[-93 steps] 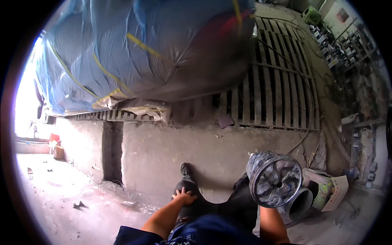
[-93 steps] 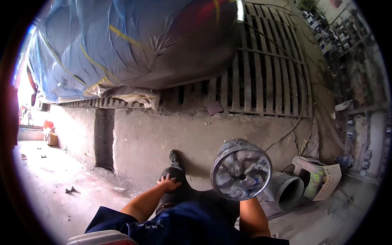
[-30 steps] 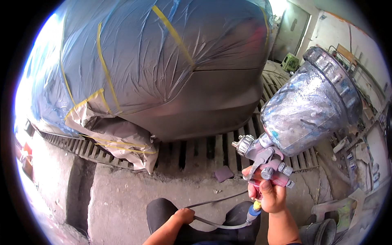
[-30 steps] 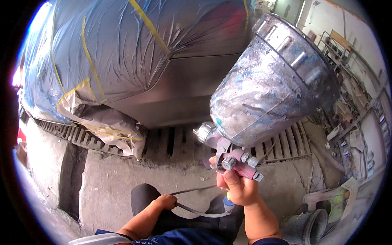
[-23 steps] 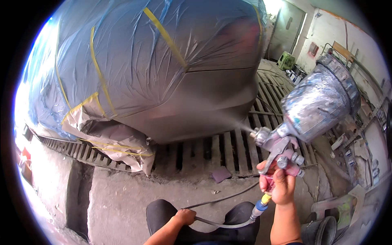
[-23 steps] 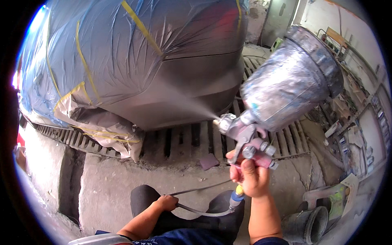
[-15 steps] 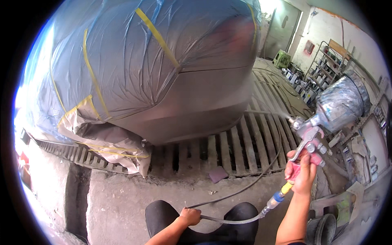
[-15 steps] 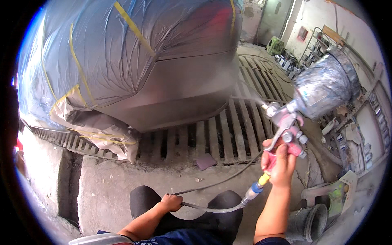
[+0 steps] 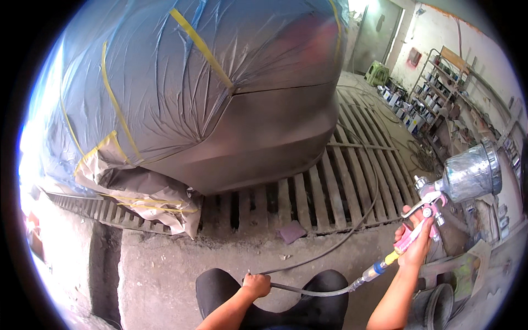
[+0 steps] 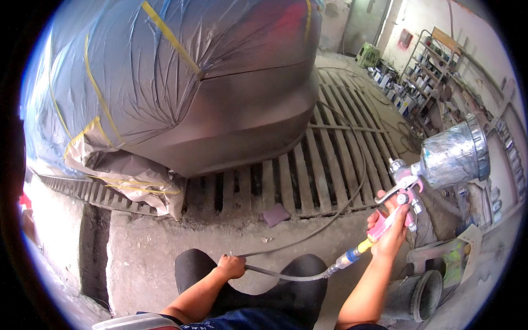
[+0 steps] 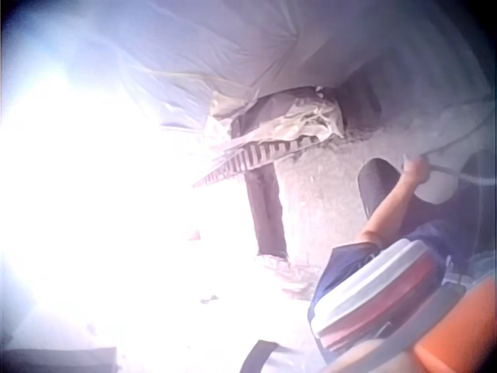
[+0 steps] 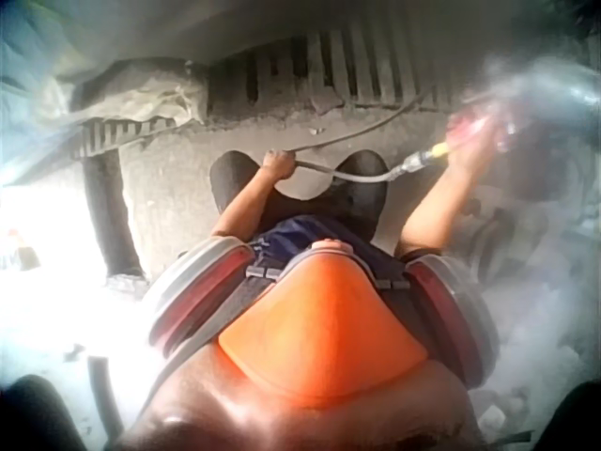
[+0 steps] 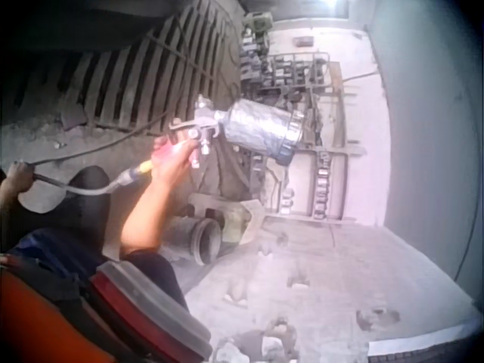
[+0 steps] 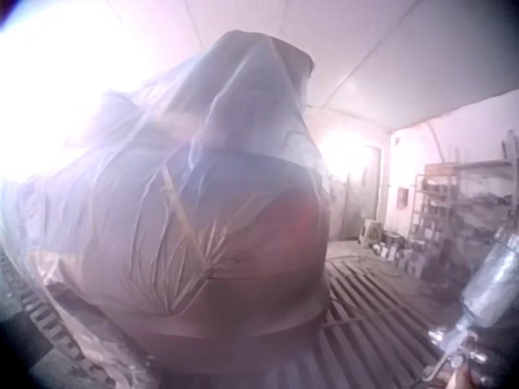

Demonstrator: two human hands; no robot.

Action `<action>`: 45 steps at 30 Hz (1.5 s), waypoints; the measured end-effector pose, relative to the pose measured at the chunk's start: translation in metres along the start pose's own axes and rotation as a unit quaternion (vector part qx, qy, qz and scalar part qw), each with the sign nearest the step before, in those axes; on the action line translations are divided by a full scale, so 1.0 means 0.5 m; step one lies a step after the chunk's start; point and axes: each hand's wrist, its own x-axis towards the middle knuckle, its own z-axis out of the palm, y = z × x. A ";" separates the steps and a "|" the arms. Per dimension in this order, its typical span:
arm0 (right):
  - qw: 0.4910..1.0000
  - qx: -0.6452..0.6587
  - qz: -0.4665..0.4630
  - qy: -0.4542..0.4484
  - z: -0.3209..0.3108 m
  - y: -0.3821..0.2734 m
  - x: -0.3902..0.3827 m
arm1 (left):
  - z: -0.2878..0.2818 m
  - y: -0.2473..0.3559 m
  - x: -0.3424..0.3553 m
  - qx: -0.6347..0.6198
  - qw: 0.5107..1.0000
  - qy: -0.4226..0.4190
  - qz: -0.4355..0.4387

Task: The person prepares a spray gun by pouring liquid from a plastic bottle into a funnel and then into the gun's cup. They attach the cup to the gun and walk to a car covered in plastic sheeting. The person then uses the spray gun to apply paint to the rear bumper of the car.

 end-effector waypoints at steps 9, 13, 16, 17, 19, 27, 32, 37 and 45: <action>0.998 -0.034 0.025 -0.035 0.003 0.041 -0.013 | 0.020 -0.014 0.009 0.014 1.000 -0.022 -0.001; 0.997 -0.044 0.022 -0.056 0.010 0.045 -0.016 | 0.024 -0.013 0.010 0.014 1.000 -0.025 0.001; 0.994 -0.055 0.008 -0.094 0.019 0.045 -0.025 | 0.024 -0.008 0.004 0.026 1.000 -0.013 0.000; 0.992 -0.054 0.007 -0.114 0.026 0.043 -0.031 | 0.026 -0.008 0.004 0.026 1.000 -0.011 -0.002; 0.987 -0.060 0.012 -0.148 0.023 0.048 -0.034 | 0.028 -0.005 0.002 0.029 1.000 -0.007 -0.003; 0.969 -0.087 -0.041 -0.227 0.082 0.035 -0.079 | 0.025 -0.011 -0.017 0.022 0.999 -0.023 -0.011; 0.982 -0.089 0.006 -0.164 0.061 0.046 -0.072 | 0.027 -0.016 -0.015 0.009 0.999 -0.030 -0.013; 0.978 -0.169 0.117 -0.030 0.009 0.096 -0.025 | 0.057 -0.040 0.000 0.034 0.999 -0.012 0.000; 0.934 -0.241 0.261 0.036 -0.129 0.278 0.049 | 0.010 -0.005 -0.002 0.061 0.996 -0.061 0.026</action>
